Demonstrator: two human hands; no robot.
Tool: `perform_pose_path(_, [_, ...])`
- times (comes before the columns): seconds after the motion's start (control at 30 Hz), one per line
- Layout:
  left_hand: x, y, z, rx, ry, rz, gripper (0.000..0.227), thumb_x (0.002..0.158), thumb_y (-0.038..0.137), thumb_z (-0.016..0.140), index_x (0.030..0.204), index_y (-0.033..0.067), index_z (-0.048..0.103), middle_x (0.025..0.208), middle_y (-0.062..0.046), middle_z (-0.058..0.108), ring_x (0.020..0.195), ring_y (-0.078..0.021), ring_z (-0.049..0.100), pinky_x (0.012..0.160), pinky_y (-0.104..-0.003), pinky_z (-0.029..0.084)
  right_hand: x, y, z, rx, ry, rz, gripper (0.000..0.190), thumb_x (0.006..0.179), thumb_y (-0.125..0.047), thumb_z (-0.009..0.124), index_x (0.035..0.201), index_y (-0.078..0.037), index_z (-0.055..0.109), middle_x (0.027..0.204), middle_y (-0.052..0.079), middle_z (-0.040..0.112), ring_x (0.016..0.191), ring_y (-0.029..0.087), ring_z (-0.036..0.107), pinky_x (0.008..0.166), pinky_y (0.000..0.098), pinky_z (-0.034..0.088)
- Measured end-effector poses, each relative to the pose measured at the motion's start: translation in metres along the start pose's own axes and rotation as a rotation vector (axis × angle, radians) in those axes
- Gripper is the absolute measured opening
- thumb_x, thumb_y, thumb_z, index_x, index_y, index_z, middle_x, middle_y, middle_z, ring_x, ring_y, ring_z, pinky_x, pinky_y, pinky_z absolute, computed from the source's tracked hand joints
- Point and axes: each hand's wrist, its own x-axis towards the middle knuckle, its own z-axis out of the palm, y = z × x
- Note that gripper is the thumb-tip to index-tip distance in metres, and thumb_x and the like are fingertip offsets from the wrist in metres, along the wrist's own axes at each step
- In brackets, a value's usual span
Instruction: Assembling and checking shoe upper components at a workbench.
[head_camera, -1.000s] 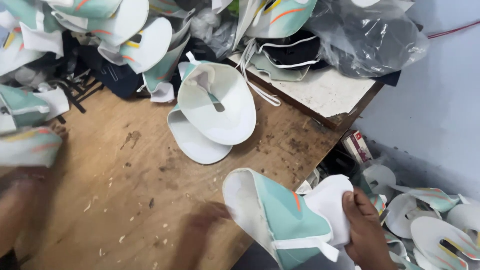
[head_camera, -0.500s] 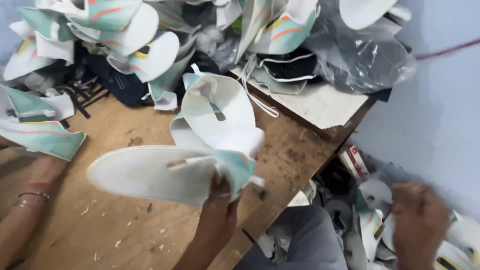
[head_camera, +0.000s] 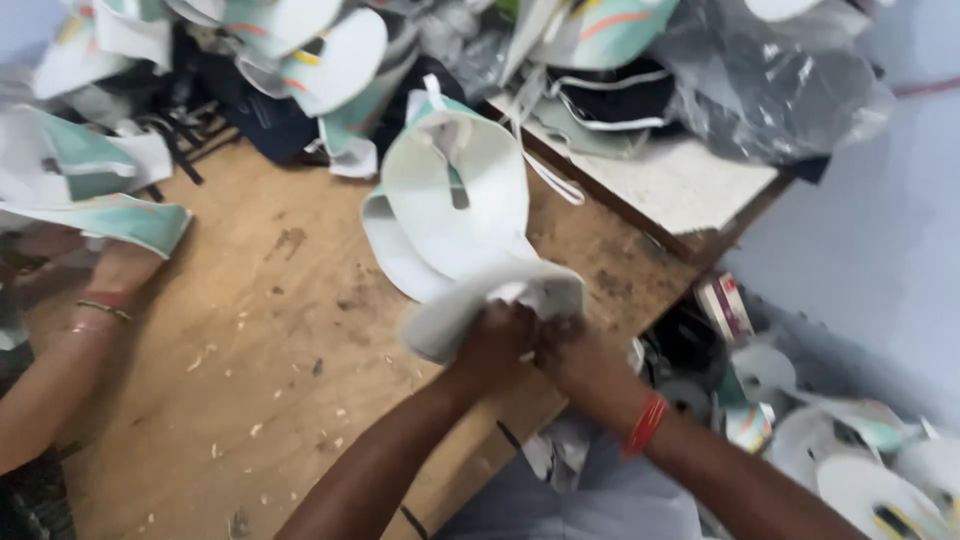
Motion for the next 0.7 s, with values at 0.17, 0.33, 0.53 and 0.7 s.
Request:
perform_pose_path(0.17, [0.022, -0.021, 0.007, -0.132, -0.025, -0.114, 0.032, 0.1, 0.032, 0.056, 0.121, 0.0102, 0.064, 0.126, -0.013, 0.065, 0.119, -0.0322, 0.062, 0.103, -0.046, 0.05, 0.014, -0.008, 0.0, 0.489, 0.406, 0.161, 0.042, 0.086, -0.009, 0.059, 0.122, 0.012, 0.062, 0.114, 0.03, 0.065, 0.108, 0.043, 0.062, 0.088, 0.0558, 0.054])
perform_pose_path(0.33, [0.034, -0.045, 0.018, 0.128, 0.186, 0.055, 0.037, 0.097, 0.022, 0.046, 0.122, 0.007, 0.068, 0.117, -0.023, 0.067, 0.107, -0.0431, 0.064, 0.095, -0.057, 0.045, 0.016, 0.019, -0.005, 0.294, 0.056, 0.206, 0.037, 0.096, -0.014, 0.054, 0.131, -0.01, 0.065, 0.116, 0.016, 0.068, 0.107, 0.033, 0.064, 0.086, 0.0475, 0.053])
perform_pose_path(0.53, [0.048, -0.042, 0.005, -0.339, -0.13, -0.255, 0.046, 0.106, 0.027, 0.035, 0.117, -0.0026, 0.069, 0.12, -0.027, 0.067, 0.111, -0.0401, 0.066, 0.107, -0.05, 0.041, 0.027, -0.005, 0.005, -0.065, 0.215, 0.214, 0.054, 0.075, -0.013, 0.057, 0.128, -0.011, 0.066, 0.116, 0.018, 0.059, 0.106, 0.039, 0.057, 0.086, 0.0512, 0.047])
perform_pose_path(0.7, [0.05, -0.033, -0.009, -0.184, -0.185, -0.169, 0.039, 0.098, 0.023, 0.046, 0.115, -0.0016, 0.071, 0.12, -0.026, 0.068, 0.112, -0.0386, 0.067, 0.103, -0.048, 0.047, 0.021, 0.0, 0.037, 0.045, 0.236, 0.265, 0.036, 0.087, -0.014, 0.056, 0.121, -0.012, 0.066, 0.117, 0.015, 0.057, 0.112, 0.038, 0.055, 0.092, 0.0537, 0.045])
